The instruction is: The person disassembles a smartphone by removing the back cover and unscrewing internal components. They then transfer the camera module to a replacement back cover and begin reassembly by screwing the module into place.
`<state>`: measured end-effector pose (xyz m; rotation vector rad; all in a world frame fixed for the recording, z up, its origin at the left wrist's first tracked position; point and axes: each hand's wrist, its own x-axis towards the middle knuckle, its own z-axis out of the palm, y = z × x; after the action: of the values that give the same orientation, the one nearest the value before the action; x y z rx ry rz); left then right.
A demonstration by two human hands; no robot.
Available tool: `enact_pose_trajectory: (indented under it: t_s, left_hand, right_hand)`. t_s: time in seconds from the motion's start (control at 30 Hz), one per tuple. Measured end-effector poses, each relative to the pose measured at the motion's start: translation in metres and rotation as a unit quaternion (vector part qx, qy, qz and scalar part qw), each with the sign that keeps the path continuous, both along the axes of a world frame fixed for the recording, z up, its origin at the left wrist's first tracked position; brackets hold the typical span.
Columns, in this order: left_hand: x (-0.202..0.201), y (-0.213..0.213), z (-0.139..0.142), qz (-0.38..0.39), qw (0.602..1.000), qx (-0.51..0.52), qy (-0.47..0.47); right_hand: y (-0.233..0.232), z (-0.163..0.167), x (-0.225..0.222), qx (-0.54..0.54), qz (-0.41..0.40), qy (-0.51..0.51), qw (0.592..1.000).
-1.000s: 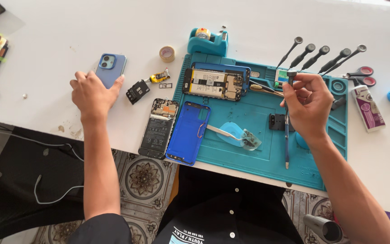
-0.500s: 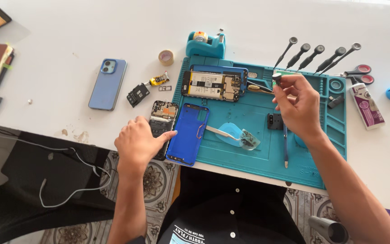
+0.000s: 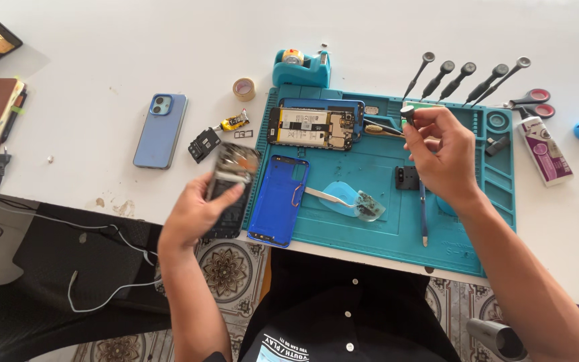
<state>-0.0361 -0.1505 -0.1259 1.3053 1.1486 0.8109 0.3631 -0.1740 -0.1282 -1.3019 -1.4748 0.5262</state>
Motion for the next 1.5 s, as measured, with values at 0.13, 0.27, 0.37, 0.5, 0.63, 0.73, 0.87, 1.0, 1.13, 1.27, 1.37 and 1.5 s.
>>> enact_pose_trajectory:
  t_s: [0.13,0.27,0.37,0.5,0.63,0.73,0.87,1.0,1.13,1.27,1.37,1.5]
  left_hand:
    - [0.009,0.004,0.002,0.039,0.929,-0.103,-0.354]
    - [0.062,-0.002,0.001,0.082,0.871,-0.08,-0.478]
    - [0.121,-0.012,-0.006,0.16,0.935,0.056,-0.311]
    - [0.186,-0.033,-0.013,0.189,0.918,0.346,-0.047]
    - [0.219,-0.036,-0.012,0.138,0.927,0.333,-0.104]
    - [0.224,-0.035,-0.009,0.047,0.946,0.195,-0.255]
    - [0.209,-0.035,-0.009,-0.155,0.839,-0.064,-0.517]
    - [0.205,-0.046,-0.012,-0.234,0.794,-0.141,-0.542]
    - [0.204,-0.051,-0.014,-0.269,0.741,-0.158,-0.595]
    - [0.211,-0.051,-0.014,-0.246,0.656,-0.191,-0.687]
    - [0.216,-0.046,-0.016,-0.205,0.615,-0.213,-0.731]
    - [0.22,-0.041,-0.025,-0.154,0.623,-0.208,-0.738]
  right_hand:
    - [0.001,-0.002,0.001,-0.013,0.001,-0.001,1.0]
    - [0.0,-0.003,-0.002,-0.014,0.001,0.004,1.0]
    - [0.0,-0.002,-0.003,-0.011,0.002,-0.01,1.0]
    - [-0.002,0.0,-0.005,-0.004,0.009,-0.027,1.0]
    - [-0.003,0.003,-0.006,-0.01,0.006,-0.023,1.0]
    - [-0.004,0.007,-0.006,-0.022,0.005,-0.015,1.0]
    - [-0.006,0.011,-0.007,-0.008,0.008,0.001,1.0]
    - [-0.006,0.012,-0.005,-0.012,0.009,0.0,1.0]
    - [-0.005,0.012,-0.006,0.0,0.006,-0.008,1.0]
    - [-0.007,0.011,-0.007,0.013,-0.003,-0.01,1.0]
    - [-0.014,0.011,-0.008,0.036,0.003,0.014,0.999]
    - [-0.022,0.015,0.003,0.086,0.057,-0.124,0.987]
